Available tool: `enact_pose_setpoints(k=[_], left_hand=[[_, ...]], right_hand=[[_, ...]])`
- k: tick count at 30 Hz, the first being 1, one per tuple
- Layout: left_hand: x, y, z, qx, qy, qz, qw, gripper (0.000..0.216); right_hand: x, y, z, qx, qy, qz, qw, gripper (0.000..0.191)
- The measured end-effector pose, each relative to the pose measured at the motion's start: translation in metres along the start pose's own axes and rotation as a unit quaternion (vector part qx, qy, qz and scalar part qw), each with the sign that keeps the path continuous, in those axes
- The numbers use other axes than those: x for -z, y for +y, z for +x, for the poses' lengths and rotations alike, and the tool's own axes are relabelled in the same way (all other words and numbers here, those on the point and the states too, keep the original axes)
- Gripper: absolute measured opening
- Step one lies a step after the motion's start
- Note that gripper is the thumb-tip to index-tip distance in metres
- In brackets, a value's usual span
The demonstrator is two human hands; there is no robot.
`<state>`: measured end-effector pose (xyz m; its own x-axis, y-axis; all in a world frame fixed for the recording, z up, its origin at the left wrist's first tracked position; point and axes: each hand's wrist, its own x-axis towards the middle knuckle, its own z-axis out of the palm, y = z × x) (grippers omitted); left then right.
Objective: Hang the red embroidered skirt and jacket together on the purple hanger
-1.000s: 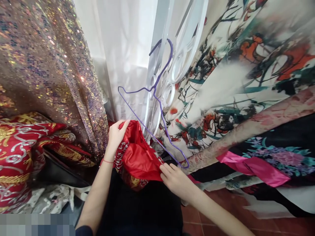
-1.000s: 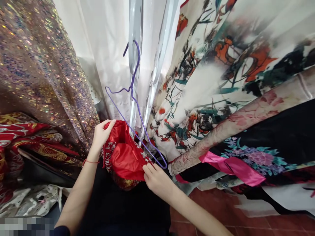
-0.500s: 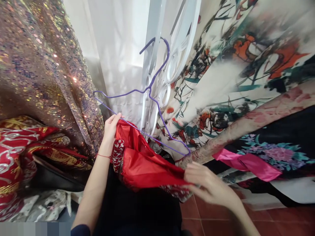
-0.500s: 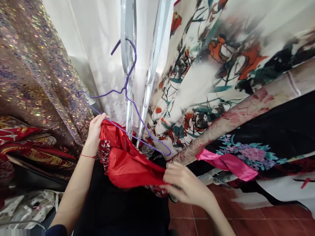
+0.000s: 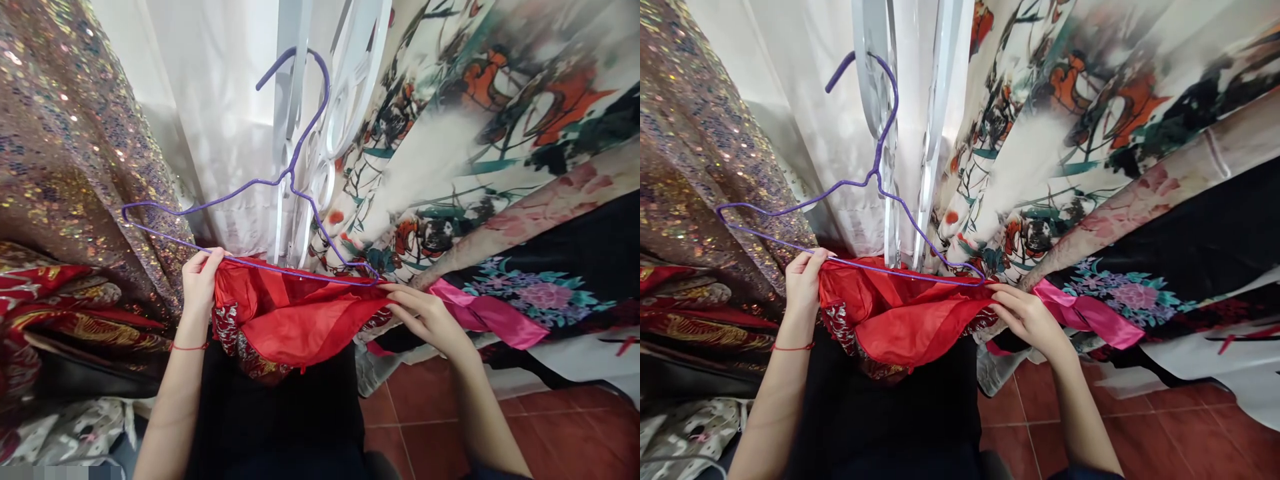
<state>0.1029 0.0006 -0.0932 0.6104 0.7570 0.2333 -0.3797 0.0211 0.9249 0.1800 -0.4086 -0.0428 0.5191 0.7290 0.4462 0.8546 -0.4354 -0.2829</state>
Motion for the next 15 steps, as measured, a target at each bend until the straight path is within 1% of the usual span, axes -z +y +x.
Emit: enact_pose_setpoints(k=[4,8,13,15], left_hand=[[0.006,0.000,-0.006,-0.008,-0.001,0.027,1.000,0.033],[0.007,-0.003,-0.016,-0.054,0.019,0.038,0.998,0.028],[0.003,-0.015,-0.030,-0.070,0.017,0.061,0.996,0.028],[0.000,-0.020,-0.033,-0.067,0.013,0.060,0.996,0.028]], right_hand=[[0.002,0.001,0.012,0.006,0.031,0.002,1.000,0.019],[0.006,-0.002,0.028,0.002,0.053,0.015,0.998,0.019],[0.012,-0.011,0.053,0.003,0.117,-0.017,0.993,0.014],[0.014,-0.011,0.063,-0.002,0.154,-0.007,0.988,0.012]])
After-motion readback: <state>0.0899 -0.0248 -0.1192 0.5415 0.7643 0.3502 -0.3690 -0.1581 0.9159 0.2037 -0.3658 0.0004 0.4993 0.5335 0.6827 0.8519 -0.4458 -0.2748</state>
